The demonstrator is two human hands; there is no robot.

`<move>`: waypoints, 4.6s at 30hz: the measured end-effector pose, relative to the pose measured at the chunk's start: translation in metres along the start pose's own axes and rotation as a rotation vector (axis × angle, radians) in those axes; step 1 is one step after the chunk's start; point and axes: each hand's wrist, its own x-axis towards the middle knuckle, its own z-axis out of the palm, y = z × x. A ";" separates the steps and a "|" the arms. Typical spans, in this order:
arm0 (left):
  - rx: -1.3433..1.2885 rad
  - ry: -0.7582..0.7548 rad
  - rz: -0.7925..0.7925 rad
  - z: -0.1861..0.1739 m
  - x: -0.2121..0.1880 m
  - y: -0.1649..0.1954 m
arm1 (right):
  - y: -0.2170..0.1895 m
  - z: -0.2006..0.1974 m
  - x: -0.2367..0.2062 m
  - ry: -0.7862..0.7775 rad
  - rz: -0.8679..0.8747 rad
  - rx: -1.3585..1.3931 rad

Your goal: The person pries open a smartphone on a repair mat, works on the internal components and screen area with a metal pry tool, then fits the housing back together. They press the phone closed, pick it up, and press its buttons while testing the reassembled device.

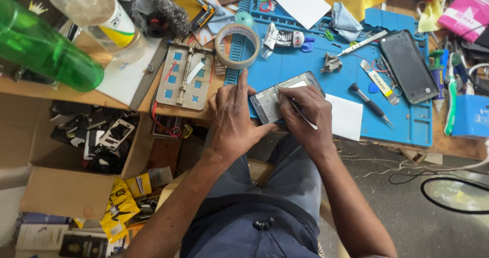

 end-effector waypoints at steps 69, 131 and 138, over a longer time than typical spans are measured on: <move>0.025 -0.131 -0.002 -0.006 0.012 -0.005 | 0.006 -0.003 0.008 -0.172 0.156 0.243; 0.055 -0.018 0.058 -0.007 0.004 0.006 | 0.010 -0.023 -0.016 0.033 0.227 0.171; 0.094 0.000 0.089 -0.005 0.002 0.007 | 0.002 -0.010 -0.021 -0.026 -0.028 -0.022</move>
